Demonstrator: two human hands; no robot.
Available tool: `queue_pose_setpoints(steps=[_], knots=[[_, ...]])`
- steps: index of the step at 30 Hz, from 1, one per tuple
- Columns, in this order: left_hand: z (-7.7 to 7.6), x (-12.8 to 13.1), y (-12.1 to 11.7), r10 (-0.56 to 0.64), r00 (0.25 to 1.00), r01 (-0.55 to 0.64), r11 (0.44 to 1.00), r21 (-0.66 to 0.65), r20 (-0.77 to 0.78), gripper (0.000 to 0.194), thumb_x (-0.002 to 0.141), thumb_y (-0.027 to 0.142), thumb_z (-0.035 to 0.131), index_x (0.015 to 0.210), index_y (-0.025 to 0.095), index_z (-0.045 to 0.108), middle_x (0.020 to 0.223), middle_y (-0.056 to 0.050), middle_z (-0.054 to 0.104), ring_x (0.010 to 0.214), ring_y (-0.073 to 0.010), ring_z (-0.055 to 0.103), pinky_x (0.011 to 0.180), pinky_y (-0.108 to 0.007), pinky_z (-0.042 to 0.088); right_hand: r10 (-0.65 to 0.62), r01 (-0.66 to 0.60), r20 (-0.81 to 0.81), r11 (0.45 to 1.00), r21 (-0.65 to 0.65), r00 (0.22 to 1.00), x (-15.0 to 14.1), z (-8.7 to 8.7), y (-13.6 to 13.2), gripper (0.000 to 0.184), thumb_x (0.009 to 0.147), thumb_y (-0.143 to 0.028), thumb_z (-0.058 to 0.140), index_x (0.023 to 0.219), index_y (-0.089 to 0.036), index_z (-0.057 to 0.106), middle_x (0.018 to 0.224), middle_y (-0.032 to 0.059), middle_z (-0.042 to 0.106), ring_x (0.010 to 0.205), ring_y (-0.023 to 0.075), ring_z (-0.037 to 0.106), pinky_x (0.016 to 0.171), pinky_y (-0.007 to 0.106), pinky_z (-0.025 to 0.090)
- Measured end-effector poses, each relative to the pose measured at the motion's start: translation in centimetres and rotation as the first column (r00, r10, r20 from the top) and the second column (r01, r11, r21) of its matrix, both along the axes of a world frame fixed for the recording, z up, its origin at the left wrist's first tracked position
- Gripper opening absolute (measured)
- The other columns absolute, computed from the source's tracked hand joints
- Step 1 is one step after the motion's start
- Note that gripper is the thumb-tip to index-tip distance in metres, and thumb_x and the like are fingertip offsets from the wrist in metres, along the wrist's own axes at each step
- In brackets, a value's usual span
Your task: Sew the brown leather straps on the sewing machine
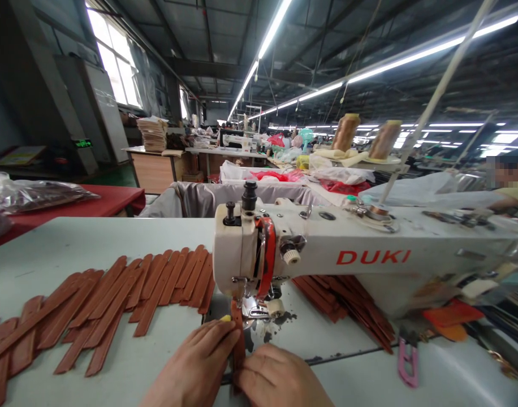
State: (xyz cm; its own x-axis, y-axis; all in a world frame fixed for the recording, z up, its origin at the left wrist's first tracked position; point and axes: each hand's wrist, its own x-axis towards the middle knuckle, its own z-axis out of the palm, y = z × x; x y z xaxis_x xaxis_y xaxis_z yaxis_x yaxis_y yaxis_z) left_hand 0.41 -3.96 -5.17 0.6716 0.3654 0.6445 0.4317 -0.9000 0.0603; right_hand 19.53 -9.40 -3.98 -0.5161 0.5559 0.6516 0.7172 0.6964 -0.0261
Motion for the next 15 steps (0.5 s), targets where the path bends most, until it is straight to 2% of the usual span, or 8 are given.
queue_pose_setpoints(steps=[2,5,10,13,15], knots=[[-0.4,0.2,0.2,-0.001,1.000,0.000,0.998,0.058,0.012,0.047,0.088,0.013,0.039,0.134,0.017,0.046,0.124,-0.007,0.064,0.113,-0.0183,0.062,0.105,-0.024,0.044,0.003,-0.003,-0.009,1.000,-0.025,1.000,0.2,-0.3,0.0,0.034,0.098,-0.014,0.040,0.077,-0.018,0.066,0.070,0.0000,0.068,0.061,0.0144,0.061,0.055,0.022,0.050],[0.0,0.7,0.3,-0.011,1.000,0.013,0.997,0.073,-0.017,0.050,0.086,0.008,0.037,0.135,0.015,0.044,0.121,-0.008,0.065,0.115,-0.0184,0.061,0.111,-0.026,0.038,0.003,-0.003,-0.033,1.000,-0.015,0.999,0.3,-0.9,0.1,0.035,0.098,-0.014,0.039,0.078,-0.018,0.067,0.069,0.0007,0.068,0.059,0.0147,0.060,0.053,0.024,0.049],[1.6,1.1,-0.1,-0.004,1.000,0.006,0.996,0.087,-0.027,0.044,0.085,0.008,0.038,0.127,0.013,0.049,0.114,-0.010,0.068,0.108,-0.0188,0.065,0.107,-0.023,0.041,0.014,-0.013,-0.082,1.000,0.012,0.997,-0.1,-1.8,0.3,0.043,0.103,-0.018,0.032,0.079,-0.019,0.068,0.070,0.0003,0.069,0.058,0.0141,0.059,0.052,0.024,0.048],[2.5,1.2,-0.4,0.018,0.998,-0.013,0.997,0.074,-0.065,0.042,0.080,0.006,0.039,0.119,0.015,0.052,0.110,-0.008,0.070,0.101,-0.0178,0.068,0.104,-0.022,0.043,0.011,-0.013,-0.073,1.000,-0.026,0.997,0.0,-1.9,0.0,0.027,0.097,-0.017,0.045,0.084,-0.019,0.069,0.074,0.0001,0.070,0.061,0.0140,0.061,0.055,0.023,0.049],[2.9,1.1,-0.5,0.022,0.998,-0.018,0.998,0.058,-0.066,0.044,0.077,0.005,0.040,0.117,0.016,0.053,0.109,-0.007,0.071,0.098,-0.0169,0.069,0.103,-0.022,0.044,0.028,-0.033,-0.057,0.995,-0.091,0.998,0.8,-1.1,-0.3,0.016,0.090,-0.015,0.055,0.085,-0.021,0.069,0.076,-0.0013,0.070,0.065,0.0142,0.061,0.057,0.022,0.050]])
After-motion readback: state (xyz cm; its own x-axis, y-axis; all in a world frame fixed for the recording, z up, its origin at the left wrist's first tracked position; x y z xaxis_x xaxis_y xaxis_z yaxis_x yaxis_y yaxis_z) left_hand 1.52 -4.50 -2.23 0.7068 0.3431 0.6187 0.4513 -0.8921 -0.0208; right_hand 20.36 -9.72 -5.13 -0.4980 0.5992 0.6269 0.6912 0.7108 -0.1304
